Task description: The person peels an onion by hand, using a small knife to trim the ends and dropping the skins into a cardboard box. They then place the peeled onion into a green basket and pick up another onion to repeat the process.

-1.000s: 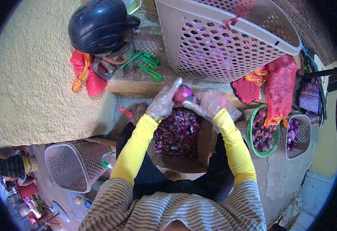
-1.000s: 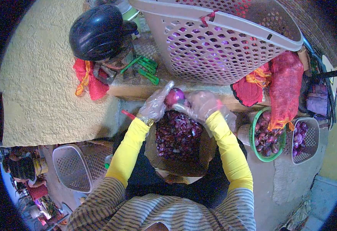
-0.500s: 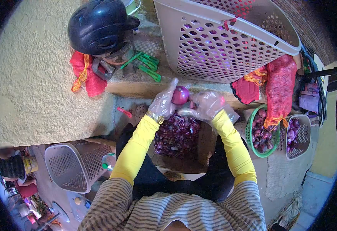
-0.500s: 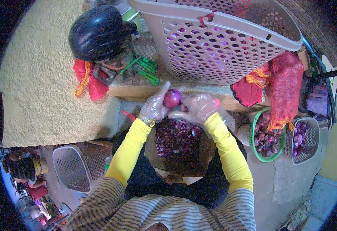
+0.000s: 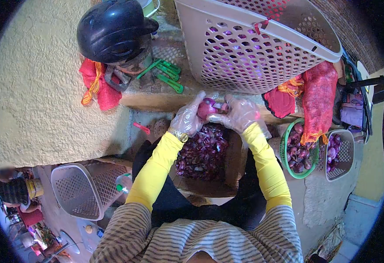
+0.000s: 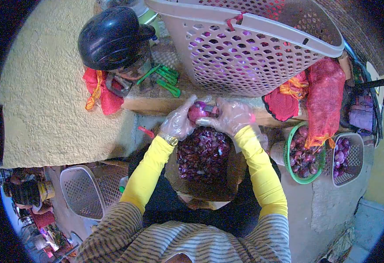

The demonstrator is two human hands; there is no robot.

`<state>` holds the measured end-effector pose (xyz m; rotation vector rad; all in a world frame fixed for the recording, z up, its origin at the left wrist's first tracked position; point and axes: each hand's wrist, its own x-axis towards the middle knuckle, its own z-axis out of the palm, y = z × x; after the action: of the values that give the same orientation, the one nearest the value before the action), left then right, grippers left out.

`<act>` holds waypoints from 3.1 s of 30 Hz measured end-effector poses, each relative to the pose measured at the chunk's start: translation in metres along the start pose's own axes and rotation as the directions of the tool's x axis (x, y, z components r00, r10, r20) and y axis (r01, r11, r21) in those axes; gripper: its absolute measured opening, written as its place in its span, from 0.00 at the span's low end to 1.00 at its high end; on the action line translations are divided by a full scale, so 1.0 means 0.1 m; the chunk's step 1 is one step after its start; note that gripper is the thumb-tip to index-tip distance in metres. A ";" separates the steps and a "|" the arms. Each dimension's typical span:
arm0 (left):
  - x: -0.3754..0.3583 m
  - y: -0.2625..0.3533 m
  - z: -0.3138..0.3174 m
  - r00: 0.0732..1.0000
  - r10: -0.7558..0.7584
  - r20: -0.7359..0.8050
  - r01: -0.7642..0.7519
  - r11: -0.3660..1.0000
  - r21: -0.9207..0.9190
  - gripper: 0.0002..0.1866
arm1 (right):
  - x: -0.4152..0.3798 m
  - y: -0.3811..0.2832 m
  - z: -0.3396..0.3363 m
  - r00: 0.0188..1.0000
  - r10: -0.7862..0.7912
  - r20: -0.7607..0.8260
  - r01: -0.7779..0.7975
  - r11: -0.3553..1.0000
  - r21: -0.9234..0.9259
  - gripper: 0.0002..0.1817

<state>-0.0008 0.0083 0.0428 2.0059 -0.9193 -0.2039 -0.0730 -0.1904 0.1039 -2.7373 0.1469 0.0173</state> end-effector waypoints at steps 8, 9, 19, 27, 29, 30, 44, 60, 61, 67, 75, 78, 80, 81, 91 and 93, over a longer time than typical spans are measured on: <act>0.03 -0.38 0.23 0.996 -0.015 0.086 0.029 0.986 -0.165 0.30 | 0.00 -0.08 0.03 0.999 0.025 0.021 -0.025 1.000 0.002 0.37; 0.01 -0.37 0.21 0.997 -0.007 0.082 0.019 0.989 -0.144 0.28 | 0.00 -0.09 0.03 0.999 0.025 0.025 -0.024 1.000 -0.008 0.37; -0.02 -0.43 0.18 0.998 0.070 -0.001 -0.070 0.998 0.000 0.45 | 0.04 -0.04 0.11 0.997 -0.030 0.074 0.025 0.998 0.064 0.34; 0.20 -0.04 -0.08 0.895 -0.360 0.263 0.278 -0.009 -0.961 0.47 | 0.00 -0.01 0.14 0.935 -0.312 0.168 0.316 0.949 0.004 0.32; 0.20 -0.06 -0.07 0.842 -0.342 0.418 0.268 -0.408 -0.873 0.47 | -0.01 0.03 0.21 0.956 -0.282 0.084 0.277 0.958 0.070 0.33; 0.16 -0.14 -0.03 0.891 -0.361 0.276 0.290 -0.016 -0.957 0.48 | -0.01 0.03 0.21 0.970 -0.244 0.002 0.241 0.961 0.137 0.34; 0.04 -0.35 0.23 0.987 -0.083 0.137 0.130 0.914 -0.385 0.28 | 0.00 -0.02 0.05 0.998 -0.036 -0.042 0.039 0.996 0.085 0.40; 0.12 -0.91 0.54 0.915 -0.300 0.270 0.365 0.331 -0.870 0.49 | -0.01 -0.04 0.04 0.980 -0.184 0.071 0.186 0.982 -0.019 0.34; 0.12 -0.83 0.49 0.908 -0.306 0.287 0.380 0.309 -0.872 0.49 | -0.01 -0.02 0.05 0.980 -0.184 0.071 0.185 0.982 -0.019 0.34; 0.14 -0.76 0.38 0.843 -0.300 0.447 0.475 0.026 -0.880 0.47 | -0.01 -0.03 0.01 0.997 -0.063 -0.050 0.068 0.993 0.099 0.34; 0.09 -0.90 0.61 0.975 -0.168 0.147 0.223 0.676 -0.702 0.33 | -0.02 -0.05 -0.01 0.992 -0.122 -0.038 0.125 0.986 0.107 0.32; 0.10 -0.81 0.54 0.940 -0.288 0.183 0.311 0.502 -0.807 0.28 | -0.02 -0.05 0.01 0.990 -0.139 -0.030 0.142 0.986 0.083 0.32; 0.07 -0.87 0.49 0.984 -0.138 0.114 0.179 0.756 -0.629 0.38 | -0.02 -0.05 0.01 0.990 -0.138 -0.008 0.138 0.988 0.067 0.32; 0.07 -0.90 0.47 0.994 -0.055 0.095 0.097 0.852 -0.515 0.45 | -0.01 -0.06 0.02 0.991 -0.136 0.014 0.135 0.990 0.050 0.32; 0.11 -1.63 0.84 0.996 -0.070 0.054 0.088 0.761 -0.643 0.49 | 0.00 -0.01 0.05 0.961 -0.254 0.108 0.264 0.961 -0.085 0.32; 0.12 -1.55 0.82 0.995 -0.065 0.071 0.095 0.748 -0.657 0.49 | 0.00 0.01 0.05 0.987 -0.152 0.043 0.152 0.988 0.006 0.34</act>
<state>0.0516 -0.0040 -0.1240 1.3722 -0.6551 -0.5466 -0.0729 -0.1892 0.0991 -2.7352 -0.0739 0.0335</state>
